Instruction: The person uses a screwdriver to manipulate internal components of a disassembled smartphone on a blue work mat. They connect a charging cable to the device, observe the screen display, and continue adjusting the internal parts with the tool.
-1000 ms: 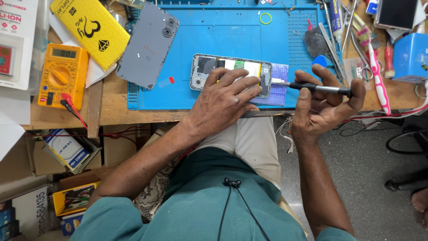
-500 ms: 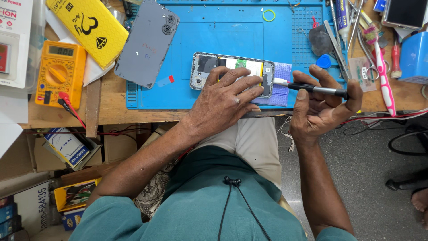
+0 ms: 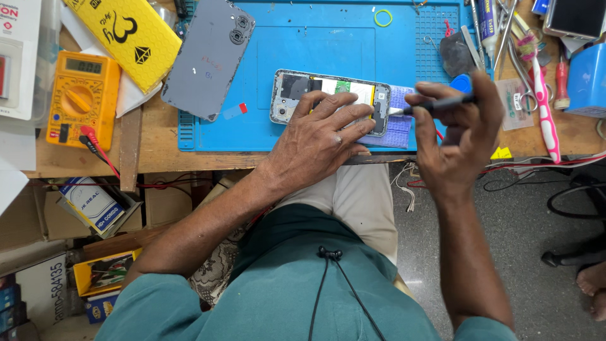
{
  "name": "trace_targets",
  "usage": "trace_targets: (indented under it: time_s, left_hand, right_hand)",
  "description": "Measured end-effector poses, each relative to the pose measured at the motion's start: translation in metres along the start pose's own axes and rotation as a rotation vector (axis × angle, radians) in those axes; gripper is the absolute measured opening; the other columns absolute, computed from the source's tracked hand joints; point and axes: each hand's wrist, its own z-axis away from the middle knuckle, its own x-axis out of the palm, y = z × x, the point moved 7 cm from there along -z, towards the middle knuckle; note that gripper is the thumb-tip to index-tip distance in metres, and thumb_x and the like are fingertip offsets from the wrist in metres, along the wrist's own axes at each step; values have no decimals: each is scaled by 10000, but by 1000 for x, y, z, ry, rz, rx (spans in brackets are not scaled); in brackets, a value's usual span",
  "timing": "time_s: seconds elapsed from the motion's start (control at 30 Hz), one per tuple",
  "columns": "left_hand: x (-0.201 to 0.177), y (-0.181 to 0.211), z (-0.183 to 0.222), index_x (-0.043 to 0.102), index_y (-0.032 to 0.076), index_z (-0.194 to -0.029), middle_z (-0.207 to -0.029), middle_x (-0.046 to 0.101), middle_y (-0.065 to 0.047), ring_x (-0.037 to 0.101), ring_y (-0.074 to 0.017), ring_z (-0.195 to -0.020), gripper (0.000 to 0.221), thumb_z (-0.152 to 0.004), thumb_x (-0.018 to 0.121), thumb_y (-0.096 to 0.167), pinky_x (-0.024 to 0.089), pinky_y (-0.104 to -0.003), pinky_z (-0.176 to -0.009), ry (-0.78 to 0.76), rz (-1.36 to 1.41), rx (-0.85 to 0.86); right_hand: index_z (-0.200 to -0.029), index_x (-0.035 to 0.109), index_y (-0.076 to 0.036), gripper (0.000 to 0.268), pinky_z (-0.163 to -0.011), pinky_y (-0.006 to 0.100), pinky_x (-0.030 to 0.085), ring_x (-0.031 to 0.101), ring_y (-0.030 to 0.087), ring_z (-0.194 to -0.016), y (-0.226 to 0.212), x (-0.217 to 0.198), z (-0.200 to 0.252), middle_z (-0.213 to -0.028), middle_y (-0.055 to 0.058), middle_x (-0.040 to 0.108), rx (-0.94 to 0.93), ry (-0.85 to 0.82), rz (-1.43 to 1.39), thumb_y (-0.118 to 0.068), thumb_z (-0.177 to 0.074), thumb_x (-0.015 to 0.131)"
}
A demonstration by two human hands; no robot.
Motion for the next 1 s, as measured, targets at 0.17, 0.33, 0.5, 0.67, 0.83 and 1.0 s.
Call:
trace_targets:
  time_s: [0.17, 0.33, 0.5, 0.67, 0.83, 1.0]
  left_hand:
    - [2, -1, 1, 676, 144, -1295, -1408, 611, -35, 484, -251, -1388, 456, -920, 768, 386, 332, -483, -1188, -23, -6, 2]
    - [-1, -6, 5, 602, 108, -1431, -1512, 544, -81, 410, -257, -1472, 586, -928, 751, 371, 279, -495, -1233, -66, -69, -35]
    - [-12, -22, 2, 544, 133, -1494, -1588, 453, -118, 327, -319, -1505, 678, -946, 716, 494, 225, -540, -1252, -88, -136, -82]
    - [-33, -54, 10, 528, 132, -1494, -1576, 402, -178, 305, -395, -1473, 842, -853, 770, 621, 220, -591, -1208, -109, -103, -179]
    - [-47, -67, 17, 512, 101, -1511, -1518, 484, -155, 377, -351, -1456, 855, -851, 823, 546, 284, -537, -1205, -60, -17, -180]
    - [-43, -70, 26, 489, 86, -1527, -1492, 522, -136, 438, -324, -1426, 877, -838, 848, 491, 341, -504, -1173, -37, 67, -203]
  right_hand:
    - [-1496, 452, -65, 652, -836, 266, 652, 758, 189, -1008, -15, 2, -28, -1219, 185, 712, -53, -35, 233, -13, -1015, 889]
    - [-1462, 454, -53, 541, -971, 293, 681, 764, 266, -1167, -25, -1, -34, -1256, 173, 716, -62, -168, 293, 43, -1078, 824]
    - [-1377, 545, -53, 514, -716, 246, 596, 742, 167, -852, -24, -2, -46, -1056, 102, 706, -24, -50, 293, -15, -984, 874]
    - [-1371, 515, -5, 443, -877, 314, 648, 750, 247, -1025, -39, -3, -46, -1133, 136, 711, -86, -188, 258, 80, -1022, 774]
    - [-1302, 546, -71, 488, -749, 313, 614, 730, 239, -884, -25, -1, -44, -1081, 155, 723, -43, -64, 377, -33, -947, 879]
    - [-1410, 515, -73, 489, -895, 316, 660, 760, 245, -1037, -27, 1, -43, -1134, 146, 728, -40, -233, 242, 8, -1026, 807]
